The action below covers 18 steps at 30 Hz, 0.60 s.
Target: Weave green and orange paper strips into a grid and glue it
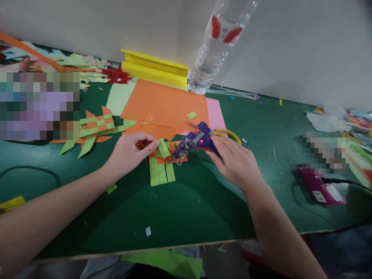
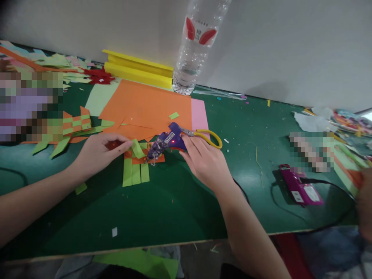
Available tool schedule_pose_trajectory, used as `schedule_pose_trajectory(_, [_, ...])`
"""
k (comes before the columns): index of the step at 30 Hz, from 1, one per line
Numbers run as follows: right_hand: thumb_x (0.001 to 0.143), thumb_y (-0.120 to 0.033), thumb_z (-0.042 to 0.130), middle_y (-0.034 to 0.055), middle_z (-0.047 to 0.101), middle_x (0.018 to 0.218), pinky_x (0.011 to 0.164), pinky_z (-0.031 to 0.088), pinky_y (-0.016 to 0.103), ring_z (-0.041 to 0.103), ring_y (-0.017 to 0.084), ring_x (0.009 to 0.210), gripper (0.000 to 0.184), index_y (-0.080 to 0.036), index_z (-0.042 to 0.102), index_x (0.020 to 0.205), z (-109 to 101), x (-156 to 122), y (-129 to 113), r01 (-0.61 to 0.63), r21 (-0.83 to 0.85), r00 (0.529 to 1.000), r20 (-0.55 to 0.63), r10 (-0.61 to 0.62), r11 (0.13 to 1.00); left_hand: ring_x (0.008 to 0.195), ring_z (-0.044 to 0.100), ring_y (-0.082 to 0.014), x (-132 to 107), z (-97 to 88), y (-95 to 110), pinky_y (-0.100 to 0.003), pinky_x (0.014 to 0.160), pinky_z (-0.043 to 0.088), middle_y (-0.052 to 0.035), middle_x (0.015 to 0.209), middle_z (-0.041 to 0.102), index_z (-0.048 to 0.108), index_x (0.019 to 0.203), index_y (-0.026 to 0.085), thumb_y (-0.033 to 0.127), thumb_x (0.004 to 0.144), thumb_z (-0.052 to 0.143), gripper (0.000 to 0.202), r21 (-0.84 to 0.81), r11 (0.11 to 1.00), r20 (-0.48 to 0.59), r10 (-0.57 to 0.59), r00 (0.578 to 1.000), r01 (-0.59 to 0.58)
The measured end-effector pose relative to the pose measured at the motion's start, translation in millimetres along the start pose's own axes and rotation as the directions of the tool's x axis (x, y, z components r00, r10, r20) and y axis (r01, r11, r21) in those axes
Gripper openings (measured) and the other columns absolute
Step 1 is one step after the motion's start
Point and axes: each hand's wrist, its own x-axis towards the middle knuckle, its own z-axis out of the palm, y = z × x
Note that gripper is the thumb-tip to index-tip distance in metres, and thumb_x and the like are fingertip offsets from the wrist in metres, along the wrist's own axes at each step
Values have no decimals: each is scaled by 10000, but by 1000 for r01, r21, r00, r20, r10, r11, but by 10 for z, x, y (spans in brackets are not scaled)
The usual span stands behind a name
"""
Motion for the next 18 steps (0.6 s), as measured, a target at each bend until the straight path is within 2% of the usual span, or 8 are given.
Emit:
schedule_pose_trajectory(13, [904, -222, 601, 189, 706, 1082, 810, 609, 376, 694, 276, 997, 362, -35, 559, 1211, -23, -25, 20, 9, 30, 1000, -13, -8, 1000, 628, 654, -163, 0, -2, 32, -246, 583, 493, -18, 734, 743, 687, 732, 219, 467, 822, 587, 282, -20, 999, 20, -45, 999, 45])
schedule_pose_trajectory(18, [918, -223, 574, 170, 712, 1067, 796, 609, 363, 700, 257, 975, 364, -72, 545, 1248, -27, -31, 28, -19, 27, 1000, -13, 20, 999, 616, 652, -164, 0, -1, 27, -246, 562, 487, -19, 722, 741, 678, 718, 220, 455, 820, 594, 270, -26, 999, 13, -23, 1000, 23])
